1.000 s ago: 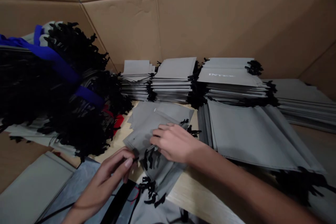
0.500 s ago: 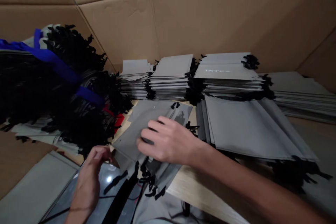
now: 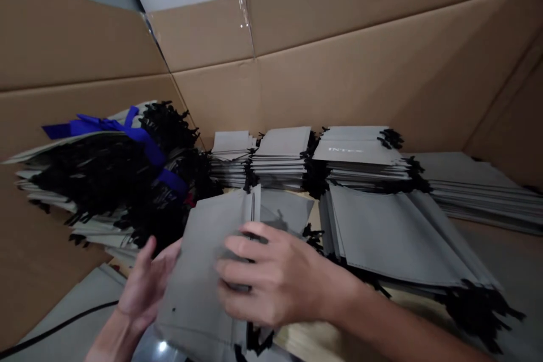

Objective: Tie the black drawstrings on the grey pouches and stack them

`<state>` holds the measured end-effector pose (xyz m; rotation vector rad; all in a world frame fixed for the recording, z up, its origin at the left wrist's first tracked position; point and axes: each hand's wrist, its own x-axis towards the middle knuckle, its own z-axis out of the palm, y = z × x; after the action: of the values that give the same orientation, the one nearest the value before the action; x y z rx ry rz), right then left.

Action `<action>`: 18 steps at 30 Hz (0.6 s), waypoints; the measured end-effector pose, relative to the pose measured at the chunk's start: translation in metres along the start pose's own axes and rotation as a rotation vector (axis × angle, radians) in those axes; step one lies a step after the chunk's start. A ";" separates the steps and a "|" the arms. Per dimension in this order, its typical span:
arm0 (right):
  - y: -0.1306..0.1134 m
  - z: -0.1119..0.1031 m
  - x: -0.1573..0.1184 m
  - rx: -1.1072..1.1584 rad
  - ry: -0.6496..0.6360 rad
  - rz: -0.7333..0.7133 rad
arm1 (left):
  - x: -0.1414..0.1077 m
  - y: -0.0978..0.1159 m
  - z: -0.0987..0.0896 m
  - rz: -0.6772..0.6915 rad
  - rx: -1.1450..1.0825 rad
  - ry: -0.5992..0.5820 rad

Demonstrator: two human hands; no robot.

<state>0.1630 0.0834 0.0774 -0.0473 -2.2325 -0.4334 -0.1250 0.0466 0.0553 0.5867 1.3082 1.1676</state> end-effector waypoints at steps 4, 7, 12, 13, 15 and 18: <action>0.006 -0.002 -0.005 -0.100 -0.047 0.016 | -0.003 -0.002 0.012 0.101 0.143 0.019; 0.012 -0.003 -0.009 -0.158 -0.031 0.233 | -0.003 -0.005 0.021 0.272 0.170 0.039; 0.022 0.002 -0.011 0.563 0.092 0.985 | 0.008 -0.003 0.027 0.539 0.200 0.276; 0.023 0.002 -0.010 0.730 0.106 1.079 | 0.011 -0.003 0.026 0.586 0.253 0.338; 0.025 0.001 -0.009 0.920 0.122 1.127 | 0.018 -0.004 0.024 0.625 0.410 0.462; 0.026 0.000 -0.009 1.006 0.146 1.128 | 0.024 -0.009 0.028 0.630 0.546 0.576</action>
<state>0.1732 0.1090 0.0784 -0.6549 -1.6919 1.2163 -0.0998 0.0721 0.0434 1.1768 2.0520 1.5622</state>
